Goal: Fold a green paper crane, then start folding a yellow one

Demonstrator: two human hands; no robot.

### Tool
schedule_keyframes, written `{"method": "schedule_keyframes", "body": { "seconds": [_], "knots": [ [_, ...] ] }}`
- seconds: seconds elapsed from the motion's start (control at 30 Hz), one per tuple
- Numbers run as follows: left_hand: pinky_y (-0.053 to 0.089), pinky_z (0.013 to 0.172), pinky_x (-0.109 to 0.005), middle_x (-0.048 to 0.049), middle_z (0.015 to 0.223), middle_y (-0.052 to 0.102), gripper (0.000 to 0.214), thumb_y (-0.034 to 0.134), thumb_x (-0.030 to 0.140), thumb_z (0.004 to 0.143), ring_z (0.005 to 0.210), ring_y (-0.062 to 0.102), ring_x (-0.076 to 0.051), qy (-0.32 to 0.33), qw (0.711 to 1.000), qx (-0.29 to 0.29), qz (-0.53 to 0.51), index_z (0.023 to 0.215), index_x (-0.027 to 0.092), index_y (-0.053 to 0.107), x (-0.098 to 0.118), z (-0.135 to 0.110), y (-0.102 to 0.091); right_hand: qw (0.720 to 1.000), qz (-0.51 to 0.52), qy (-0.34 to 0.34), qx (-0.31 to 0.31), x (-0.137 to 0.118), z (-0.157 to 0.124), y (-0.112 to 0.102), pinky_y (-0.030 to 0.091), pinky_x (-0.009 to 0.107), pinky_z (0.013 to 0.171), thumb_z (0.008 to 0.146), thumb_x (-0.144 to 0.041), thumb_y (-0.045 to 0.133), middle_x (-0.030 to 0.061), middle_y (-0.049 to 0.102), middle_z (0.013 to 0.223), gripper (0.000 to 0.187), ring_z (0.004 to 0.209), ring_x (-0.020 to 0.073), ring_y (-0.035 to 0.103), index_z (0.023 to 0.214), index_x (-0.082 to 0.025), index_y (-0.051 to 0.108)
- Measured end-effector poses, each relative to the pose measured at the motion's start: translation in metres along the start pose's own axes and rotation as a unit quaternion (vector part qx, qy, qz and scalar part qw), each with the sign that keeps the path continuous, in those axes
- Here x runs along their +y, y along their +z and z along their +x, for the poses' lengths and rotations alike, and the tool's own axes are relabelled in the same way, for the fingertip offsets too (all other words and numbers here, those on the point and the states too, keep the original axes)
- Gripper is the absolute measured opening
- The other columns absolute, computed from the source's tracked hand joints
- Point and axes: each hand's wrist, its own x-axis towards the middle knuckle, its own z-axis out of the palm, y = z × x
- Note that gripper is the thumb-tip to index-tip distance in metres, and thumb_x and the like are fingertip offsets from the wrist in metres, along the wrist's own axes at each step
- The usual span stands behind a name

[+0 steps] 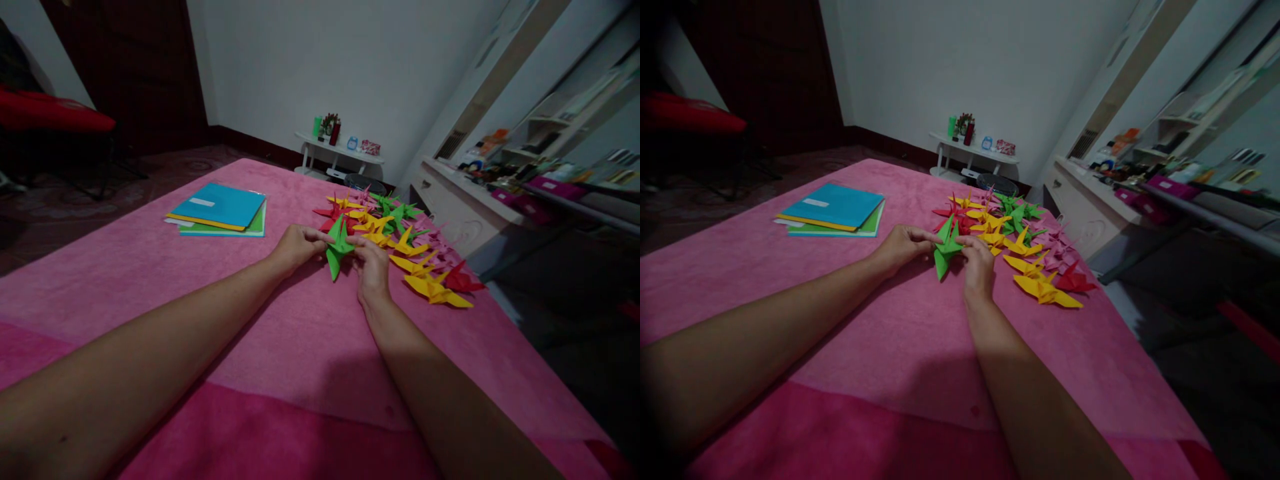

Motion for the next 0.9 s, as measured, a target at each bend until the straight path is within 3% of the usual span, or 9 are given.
{"method": "schedule_keyframes", "body": {
  "seconds": [0.1,0.2,0.37,0.67,0.77,0.9],
  "knots": [
    [0.042,0.047,-0.018,-0.0012,0.058,0.066,0.019,0.059,0.008,0.069,0.045,0.054,-0.007,0.045,0.999,-0.004,0.003,0.082,0.009,0.074,-0.0049,0.0031,-0.0002,0.996,0.075,0.031,0.035,-0.0064,-0.0018,0.0029,0.05,0.028,0.058,0.072,-0.036,0.057,0.0004,0.064,0.077,0.023,0.069,0.0162,0.06,0.084,-0.019,0.065],
    [0.046,0.051,-0.02,-0.0026,0.062,0.068,0.02,0.059,0.011,0.068,0.049,0.057,-0.009,0.078,0.997,-0.006,0.02,0.082,0.009,0.074,-0.0079,0.0043,-0.0004,0.997,0.054,0.05,0.018,-0.0087,-0.0027,0.0057,0.049,0.027,0.057,0.072,-0.045,0.063,0.0006,0.066,0.08,0.03,0.067,0.0153,0.061,0.086,-0.019,0.063],
    [0.049,0.054,-0.021,-0.0038,0.066,0.07,0.021,0.058,0.012,0.067,0.054,0.061,-0.011,0.112,0.992,0.006,0.062,0.081,0.01,0.074,-0.009,0.0038,-0.0011,0.997,0.035,0.069,-0.028,-0.0092,-0.0051,0.0082,0.05,0.028,0.057,0.057,-0.031,0.077,0.0005,0.07,0.076,0.045,0.06,0.0154,0.062,0.096,-0.018,0.058],
    [0.044,0.047,-0.019,0.0016,0.049,0.059,0.021,0.051,0.01,0.068,0.043,0.054,-0.008,0.034,0.999,-0.013,-0.027,0.076,0.01,0.071,-0.0038,0.0006,0.0011,0.999,-0.003,0.036,-0.015,-0.007,-0.006,0.0061,0.045,0.023,0.05,0.059,-0.026,0.074,0.0019,0.07,0.076,0.042,0.057,0.0129,0.061,0.095,-0.015,0.057],
    [0.049,0.051,-0.021,-0.0003,0.059,0.064,0.011,0.063,0.018,0.068,0.049,0.057,-0.008,0.027,0.998,-0.017,-0.048,0.075,0.01,0.069,-0.0025,-0.0013,0.0023,0.999,-0.009,0.029,-0.017,-0.0057,-0.0059,0.006,0.046,0.023,0.051,0.06,-0.027,0.073,0.0028,0.07,0.078,0.041,0.057,0.013,0.061,0.096,-0.015,0.057],
    [0.051,0.051,-0.022,0.0002,0.066,0.065,0.03,0.08,0.025,0.057,0.052,0.059,-0.01,0.044,0.997,-0.017,-0.059,0.078,0.012,0.063,-0.0059,-0.001,0.0038,0.999,-0.008,0.028,-0.018,-0.0055,-0.0065,0.006,0.046,0.022,0.048,0.062,-0.026,0.071,0.0033,0.071,0.078,0.038,0.054,0.0119,0.06,0.096,-0.016,0.057]
  ]
}}
